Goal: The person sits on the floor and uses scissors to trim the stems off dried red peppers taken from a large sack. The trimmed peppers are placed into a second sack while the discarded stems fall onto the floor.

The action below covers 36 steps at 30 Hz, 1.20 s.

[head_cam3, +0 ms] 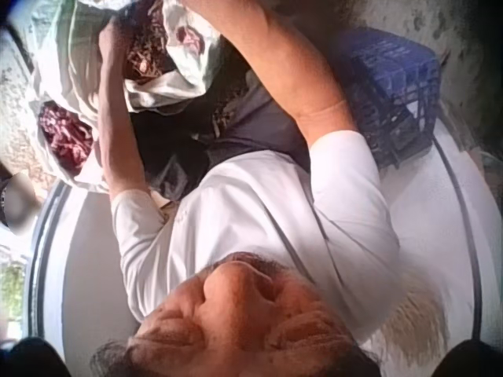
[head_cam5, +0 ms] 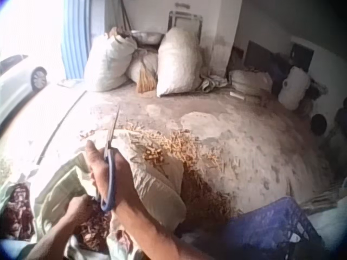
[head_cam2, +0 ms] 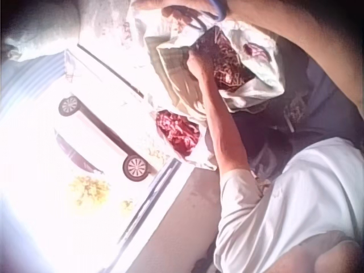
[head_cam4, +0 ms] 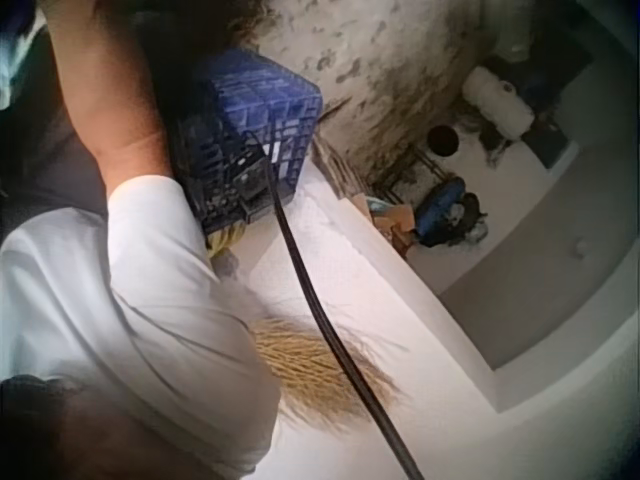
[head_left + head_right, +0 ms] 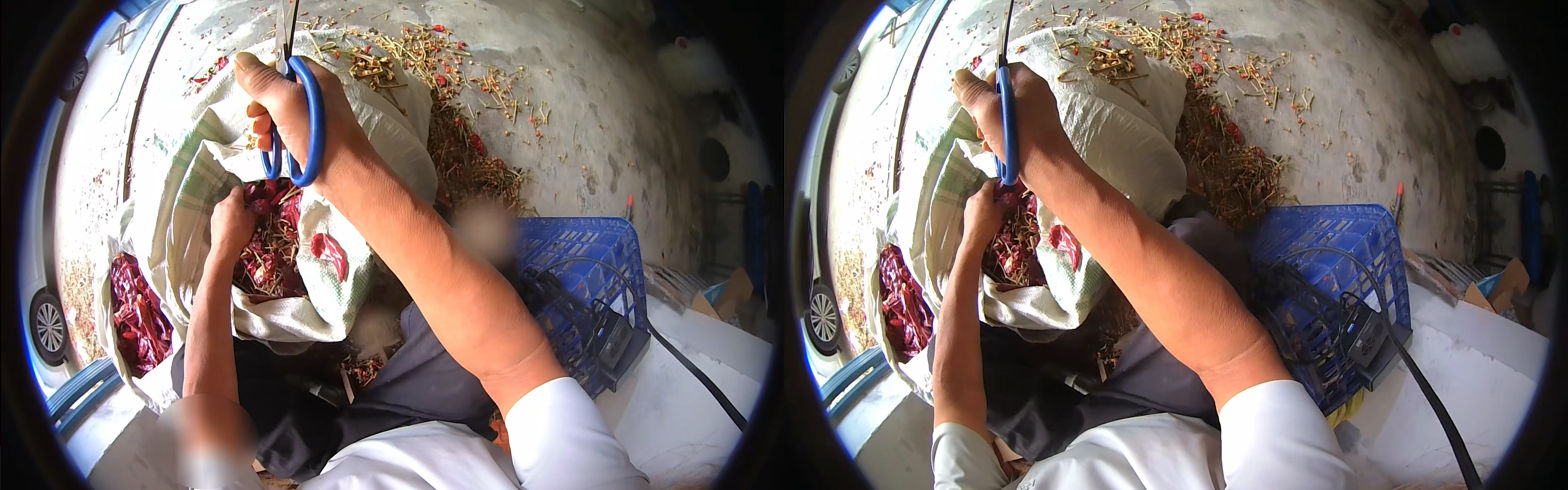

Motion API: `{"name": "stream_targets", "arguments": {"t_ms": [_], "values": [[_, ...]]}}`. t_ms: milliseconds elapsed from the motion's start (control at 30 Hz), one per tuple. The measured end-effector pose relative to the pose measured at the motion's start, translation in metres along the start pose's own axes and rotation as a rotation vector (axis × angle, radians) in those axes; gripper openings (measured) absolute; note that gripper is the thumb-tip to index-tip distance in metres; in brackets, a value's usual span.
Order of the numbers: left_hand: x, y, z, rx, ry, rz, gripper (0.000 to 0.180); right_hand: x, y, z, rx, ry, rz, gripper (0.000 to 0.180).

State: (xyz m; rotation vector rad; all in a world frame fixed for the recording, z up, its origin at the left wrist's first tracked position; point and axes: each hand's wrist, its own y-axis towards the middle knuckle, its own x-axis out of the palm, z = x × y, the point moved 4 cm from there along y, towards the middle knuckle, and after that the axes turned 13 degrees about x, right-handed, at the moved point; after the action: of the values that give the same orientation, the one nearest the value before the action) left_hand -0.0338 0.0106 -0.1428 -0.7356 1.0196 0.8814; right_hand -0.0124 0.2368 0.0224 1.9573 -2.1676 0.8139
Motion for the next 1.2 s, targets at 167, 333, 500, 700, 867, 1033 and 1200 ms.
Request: {"name": "stream_targets", "arguments": {"t_ms": [167,333,500,700,867,1033,1200], "values": [[-0.053,-0.017,0.033,0.133,-0.054,0.001,0.019,-0.005,0.0,0.001,0.037,-0.024,0.014,0.046],[-0.091,-0.04,0.018,-0.078,-0.537,0.154,0.018,0.006,0.003,0.017,0.012,-0.267,0.01,0.046],[-0.098,-0.055,0.013,-0.184,-1.091,0.25,0.035,0.022,-0.01,0.018,-0.054,-0.753,-0.009,0.05],[-0.114,-0.05,0.004,-0.165,-1.019,0.292,0.016,0.031,-0.015,0.031,-0.145,-0.939,-0.117,0.048],[-0.128,-0.054,-0.005,-0.214,-1.051,0.396,0.02,0.037,-0.018,0.047,-0.091,-1.015,-0.318,0.051],[-0.136,-0.062,-0.011,-0.232,-1.553,0.554,0.017,0.034,-0.02,0.051,-0.014,-1.219,-0.319,0.054],[-0.137,-0.06,-0.005,-0.275,-1.799,0.49,0.015,0.028,-0.019,0.053,-0.246,-1.214,-0.256,0.051]]}}
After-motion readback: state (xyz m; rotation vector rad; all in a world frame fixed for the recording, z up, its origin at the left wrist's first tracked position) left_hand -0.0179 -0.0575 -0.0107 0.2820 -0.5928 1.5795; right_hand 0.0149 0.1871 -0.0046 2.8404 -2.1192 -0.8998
